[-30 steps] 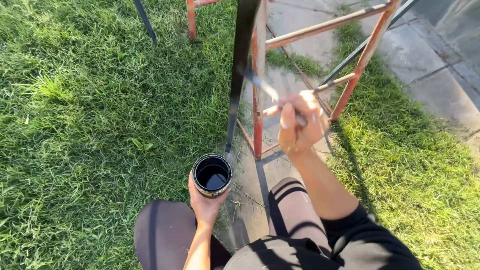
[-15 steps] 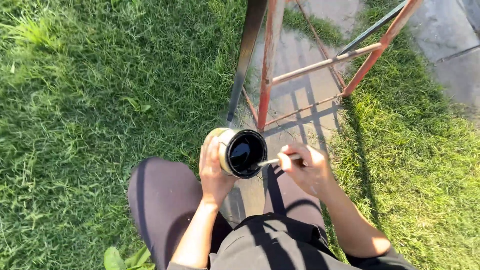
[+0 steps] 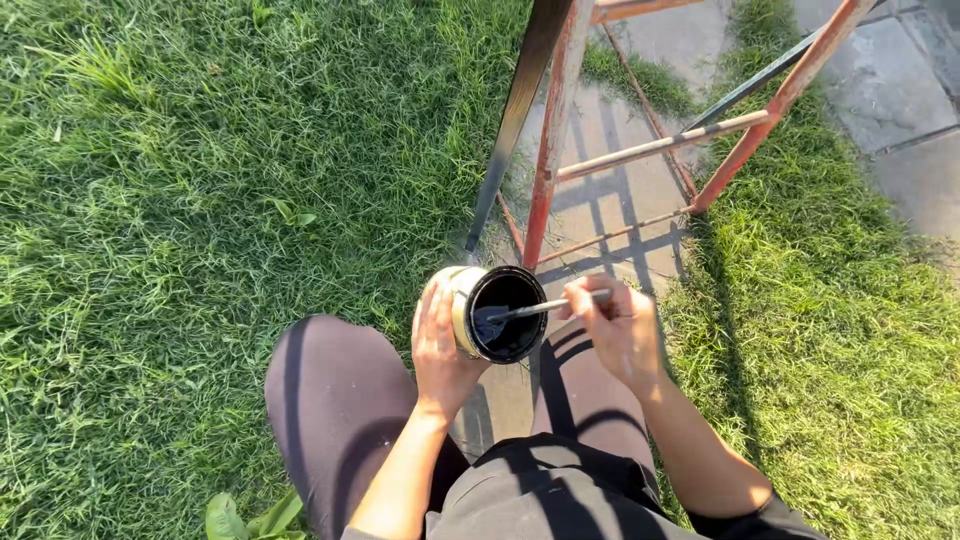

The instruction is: Painting a metal frame with black paint using a brush

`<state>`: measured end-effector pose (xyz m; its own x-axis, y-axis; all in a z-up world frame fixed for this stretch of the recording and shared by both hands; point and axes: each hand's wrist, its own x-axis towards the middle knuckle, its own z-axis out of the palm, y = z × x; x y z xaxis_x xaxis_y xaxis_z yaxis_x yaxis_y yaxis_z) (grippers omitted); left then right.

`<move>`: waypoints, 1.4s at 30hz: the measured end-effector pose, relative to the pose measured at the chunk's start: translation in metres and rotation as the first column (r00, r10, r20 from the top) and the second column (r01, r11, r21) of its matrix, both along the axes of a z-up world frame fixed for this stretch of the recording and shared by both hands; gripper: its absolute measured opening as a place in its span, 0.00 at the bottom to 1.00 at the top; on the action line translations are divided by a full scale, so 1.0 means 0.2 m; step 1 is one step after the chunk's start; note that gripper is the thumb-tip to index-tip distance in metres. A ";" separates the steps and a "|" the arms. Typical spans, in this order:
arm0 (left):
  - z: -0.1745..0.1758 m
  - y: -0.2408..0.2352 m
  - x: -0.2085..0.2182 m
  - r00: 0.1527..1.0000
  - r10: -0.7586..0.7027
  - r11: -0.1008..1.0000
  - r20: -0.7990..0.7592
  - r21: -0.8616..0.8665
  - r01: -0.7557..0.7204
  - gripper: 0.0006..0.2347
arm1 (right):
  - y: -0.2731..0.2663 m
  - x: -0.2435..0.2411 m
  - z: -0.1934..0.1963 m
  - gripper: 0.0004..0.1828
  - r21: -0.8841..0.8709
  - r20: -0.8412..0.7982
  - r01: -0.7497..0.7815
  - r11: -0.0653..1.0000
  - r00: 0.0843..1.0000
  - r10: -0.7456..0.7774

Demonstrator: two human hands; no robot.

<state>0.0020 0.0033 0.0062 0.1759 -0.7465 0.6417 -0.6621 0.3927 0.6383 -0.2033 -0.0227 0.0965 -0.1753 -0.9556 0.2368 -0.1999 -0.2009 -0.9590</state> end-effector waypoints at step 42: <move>-0.01 -0.01 -0.04 0.949 0.244 0.860 -0.201 0.496 -0.116 0.56 | -0.66 0.36 1.02 0.12 -0.537 0.701 0.308 0.785 0.680 0.212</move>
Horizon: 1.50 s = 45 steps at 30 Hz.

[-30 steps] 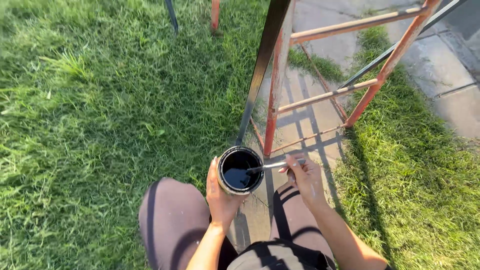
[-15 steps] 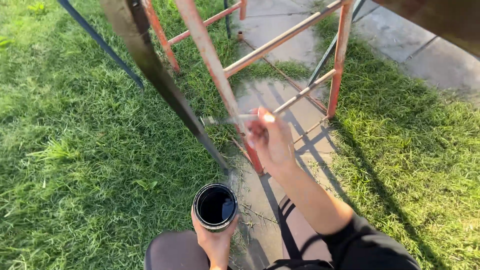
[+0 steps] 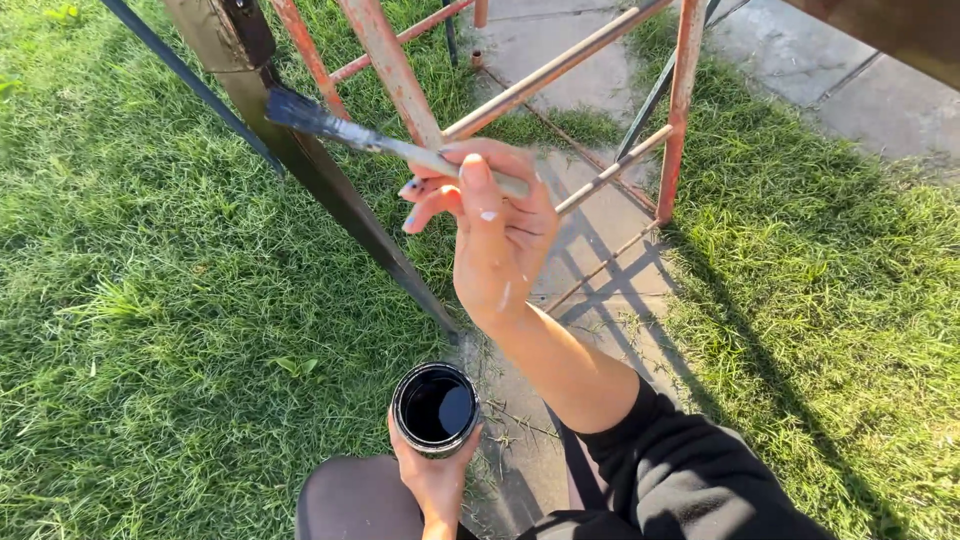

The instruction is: Painting a metal frame with black paint using a brush

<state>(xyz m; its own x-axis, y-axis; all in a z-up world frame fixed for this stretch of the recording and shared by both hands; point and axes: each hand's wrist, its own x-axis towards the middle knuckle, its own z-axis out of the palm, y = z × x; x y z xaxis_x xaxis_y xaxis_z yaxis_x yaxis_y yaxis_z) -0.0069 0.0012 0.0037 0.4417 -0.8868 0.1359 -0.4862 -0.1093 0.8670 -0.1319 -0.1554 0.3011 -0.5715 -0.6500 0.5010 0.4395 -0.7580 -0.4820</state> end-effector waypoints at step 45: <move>-0.03 -0.02 0.03 0.991 -0.125 0.992 -0.052 0.007 0.125 0.54 | 0.02 -0.14 -0.26 0.09 0.116 -0.040 -0.102 0.988 0.993 0.107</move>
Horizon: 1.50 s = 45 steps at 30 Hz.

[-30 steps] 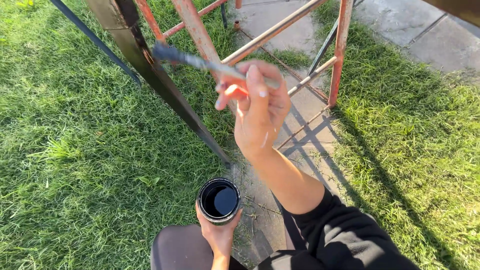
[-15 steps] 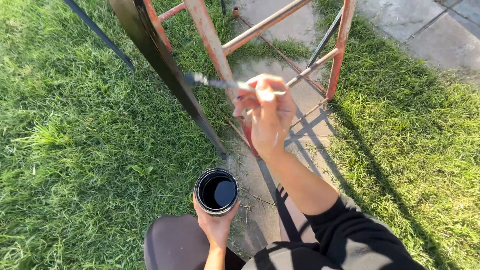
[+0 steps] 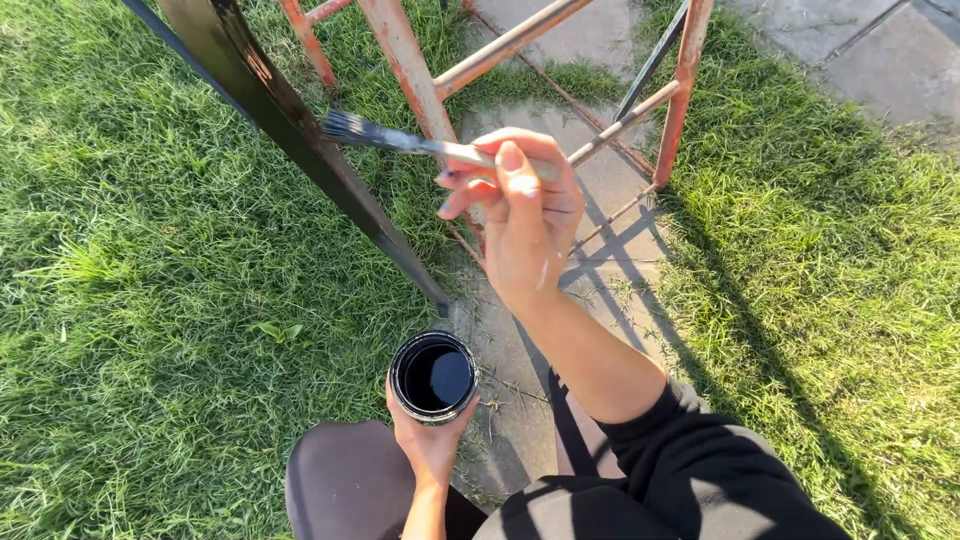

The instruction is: Painting a metal frame with black paint using a brush

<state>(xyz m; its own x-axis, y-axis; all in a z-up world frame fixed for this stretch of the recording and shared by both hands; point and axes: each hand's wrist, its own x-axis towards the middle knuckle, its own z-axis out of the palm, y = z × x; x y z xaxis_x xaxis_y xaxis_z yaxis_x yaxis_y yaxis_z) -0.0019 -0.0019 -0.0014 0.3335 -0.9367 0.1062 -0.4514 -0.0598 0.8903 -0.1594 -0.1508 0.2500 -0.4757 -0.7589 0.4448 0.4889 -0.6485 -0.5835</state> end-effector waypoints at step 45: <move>0.03 -0.03 0.01 0.990 -0.016 0.996 -0.139 0.087 0.028 0.53 | -0.05 0.03 0.04 0.18 0.605 0.373 -0.102 0.790 0.913 -0.168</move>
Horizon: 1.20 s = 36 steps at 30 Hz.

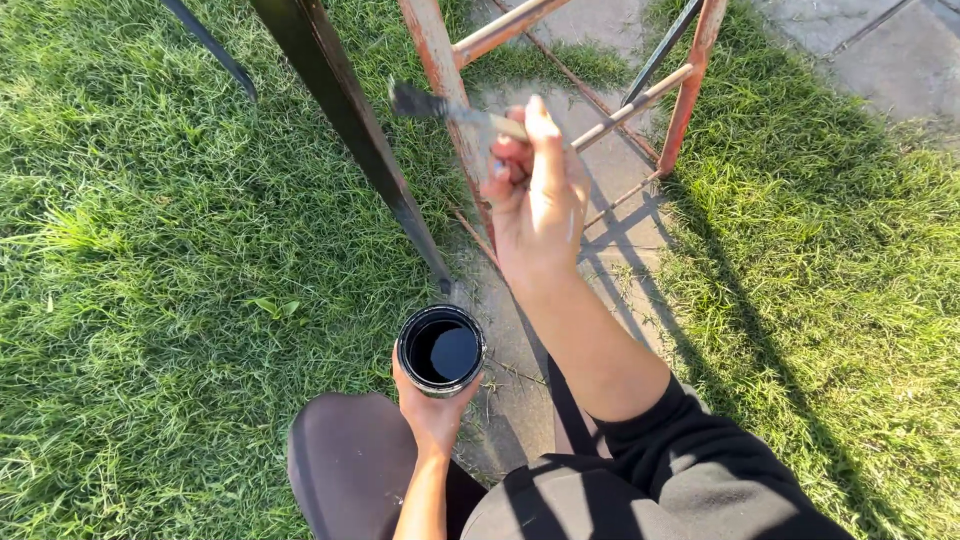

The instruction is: Painting a metal frame with black paint using a brush

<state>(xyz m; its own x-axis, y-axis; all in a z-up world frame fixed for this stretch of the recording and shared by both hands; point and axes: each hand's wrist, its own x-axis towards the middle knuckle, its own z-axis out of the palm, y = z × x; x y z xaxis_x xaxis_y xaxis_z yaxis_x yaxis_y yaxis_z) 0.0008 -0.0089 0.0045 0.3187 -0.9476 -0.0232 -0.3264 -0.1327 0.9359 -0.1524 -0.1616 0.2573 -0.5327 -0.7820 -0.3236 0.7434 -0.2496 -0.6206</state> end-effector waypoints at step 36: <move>-0.07 -0.02 0.04 0.996 -0.081 0.991 0.025 -0.109 0.083 0.57 | 0.06 0.01 -0.13 0.17 -0.217 -0.309 0.111 0.970 0.935 -0.176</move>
<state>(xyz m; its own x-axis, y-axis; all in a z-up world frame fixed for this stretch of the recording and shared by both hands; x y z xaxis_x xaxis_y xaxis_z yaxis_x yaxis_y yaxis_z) 0.0097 -0.0131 -0.0096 0.2394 -0.9669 0.0880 -0.3517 -0.0019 0.9361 -0.1501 -0.1497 0.2319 -0.6939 -0.7193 0.0344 0.4575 -0.4773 -0.7503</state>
